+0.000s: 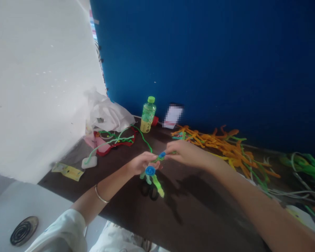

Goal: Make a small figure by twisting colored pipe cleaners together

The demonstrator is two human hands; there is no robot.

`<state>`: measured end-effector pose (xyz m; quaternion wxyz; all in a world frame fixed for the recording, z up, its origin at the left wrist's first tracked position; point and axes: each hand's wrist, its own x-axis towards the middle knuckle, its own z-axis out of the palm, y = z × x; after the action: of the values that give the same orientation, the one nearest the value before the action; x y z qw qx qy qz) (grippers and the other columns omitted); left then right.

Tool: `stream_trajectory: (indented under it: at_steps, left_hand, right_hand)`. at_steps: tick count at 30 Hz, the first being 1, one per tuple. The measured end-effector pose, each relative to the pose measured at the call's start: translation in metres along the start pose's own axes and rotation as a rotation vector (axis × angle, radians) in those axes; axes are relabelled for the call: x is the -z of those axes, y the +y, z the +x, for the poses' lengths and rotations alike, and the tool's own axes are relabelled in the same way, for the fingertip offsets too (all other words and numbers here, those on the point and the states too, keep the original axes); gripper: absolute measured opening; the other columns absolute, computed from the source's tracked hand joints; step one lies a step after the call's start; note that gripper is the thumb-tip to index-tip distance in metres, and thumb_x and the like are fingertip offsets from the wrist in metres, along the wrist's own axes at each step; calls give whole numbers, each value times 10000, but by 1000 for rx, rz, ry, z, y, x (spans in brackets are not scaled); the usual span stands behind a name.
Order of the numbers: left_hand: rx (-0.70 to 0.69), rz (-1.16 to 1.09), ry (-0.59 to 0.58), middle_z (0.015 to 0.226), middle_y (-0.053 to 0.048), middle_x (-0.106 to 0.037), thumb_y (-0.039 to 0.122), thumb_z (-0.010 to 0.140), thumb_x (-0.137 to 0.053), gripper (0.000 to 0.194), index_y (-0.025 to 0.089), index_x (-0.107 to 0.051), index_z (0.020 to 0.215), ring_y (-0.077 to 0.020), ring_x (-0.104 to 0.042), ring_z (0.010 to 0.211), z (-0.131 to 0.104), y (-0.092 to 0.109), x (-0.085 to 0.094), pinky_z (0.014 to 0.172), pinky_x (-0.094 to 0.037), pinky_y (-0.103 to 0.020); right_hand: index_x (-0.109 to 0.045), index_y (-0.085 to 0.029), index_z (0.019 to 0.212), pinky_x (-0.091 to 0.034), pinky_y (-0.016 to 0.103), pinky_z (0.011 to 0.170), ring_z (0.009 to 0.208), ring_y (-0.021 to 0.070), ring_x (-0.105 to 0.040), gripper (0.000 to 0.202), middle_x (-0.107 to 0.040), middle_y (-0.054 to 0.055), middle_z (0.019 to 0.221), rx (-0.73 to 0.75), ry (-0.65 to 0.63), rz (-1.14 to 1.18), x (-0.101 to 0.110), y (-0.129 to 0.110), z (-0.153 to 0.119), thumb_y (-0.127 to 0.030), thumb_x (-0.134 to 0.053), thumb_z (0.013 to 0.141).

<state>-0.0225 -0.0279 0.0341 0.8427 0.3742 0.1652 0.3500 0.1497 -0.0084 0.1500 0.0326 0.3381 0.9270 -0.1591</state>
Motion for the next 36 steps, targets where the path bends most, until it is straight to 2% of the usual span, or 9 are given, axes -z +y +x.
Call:
stream_trajectory:
  at_steps: [3, 6, 13, 16, 19, 23, 26, 31, 36]
  left_hand:
    - [18, 61, -46, 400, 30, -393, 348, 669, -626, 313, 115, -541, 477, -78, -407, 434, -2, 2, -2, 812, -419, -354]
    - [57, 83, -45, 389, 44, -381, 344, 671, -630, 270, 97, -606, 566, -73, -406, 428, -4, 4, -5, 822, -421, -369]
    - [118, 58, 13, 367, 52, -384, 340, 637, -658, 266, 89, -612, 563, -62, -416, 407, -4, 5, -6, 807, -449, -371]
    - [70, 50, 75, 366, 51, -392, 324, 624, -671, 267, 92, -584, 524, -57, -414, 393, 0, 3, -6, 759, -464, -363]
    - [24, 45, 184, 387, 37, -427, 311, 591, -693, 269, 76, -580, 525, -56, -436, 399, 3, 0, -6, 714, -464, -323]
    - [-35, 12, 338, 481, -6, -531, 273, 545, -711, 229, 79, -595, 584, -84, -504, 471, 7, -7, -2, 568, -430, -238]
    - [-85, -10, 394, 506, 0, -542, 269, 541, -711, 222, 98, -575, 581, -75, -492, 465, 8, -10, 1, 462, -363, -189]
    - [-149, -120, 383, 547, 17, -536, 251, 604, -679, 183, 117, -560, 641, -73, -499, 490, 7, -4, -1, 476, -374, -180]
    - [-175, -245, 270, 631, 10, -545, 217, 688, -615, 119, 128, -554, 737, -81, -528, 552, 4, 2, -6, 554, -416, -195]
  right_hand:
    - [-694, -180, 836, -350, 220, 590, 704, 143, -558, 227, -640, 61, 787, -22, -18, -8, 5, -1, 4, -294, -499, 810]
    - [-694, -188, 832, -345, 222, 591, 711, 141, -570, 177, -655, 50, 804, -10, -19, -58, 9, -5, 9, -244, -536, 775]
    - [-680, -197, 679, -295, 249, 561, 685, 151, -572, 146, -647, 25, 692, 31, -50, -357, 26, -31, 22, -138, -553, 721]
    - [-648, -160, 620, -278, 274, 575, 677, 163, -570, 161, -641, 46, 679, 47, -65, -512, 29, -43, 26, -82, -543, 715]
    - [-624, -143, 598, -271, 299, 610, 703, 185, -568, 150, -632, 68, 679, 55, -62, -603, 25, -52, 28, -63, -555, 704]
    - [-611, -158, 596, -253, 316, 629, 723, 201, -546, 152, -615, 72, 672, 104, 4, -647, 13, -58, 27, -99, -552, 723]
    - [-605, -163, 615, -238, 316, 620, 711, 197, -526, 179, -602, 70, 666, 135, 71, -680, 6, -59, 24, -88, -515, 750]
    - [-602, -130, 716, -230, 305, 598, 684, 181, -502, 157, -586, 81, 710, 110, 171, -705, -2, -51, 14, -55, -471, 760]
    - [-581, -122, 810, -245, 276, 567, 683, 151, -495, 167, -576, 80, 782, 115, 253, -641, -13, -33, 3, -86, -418, 816]
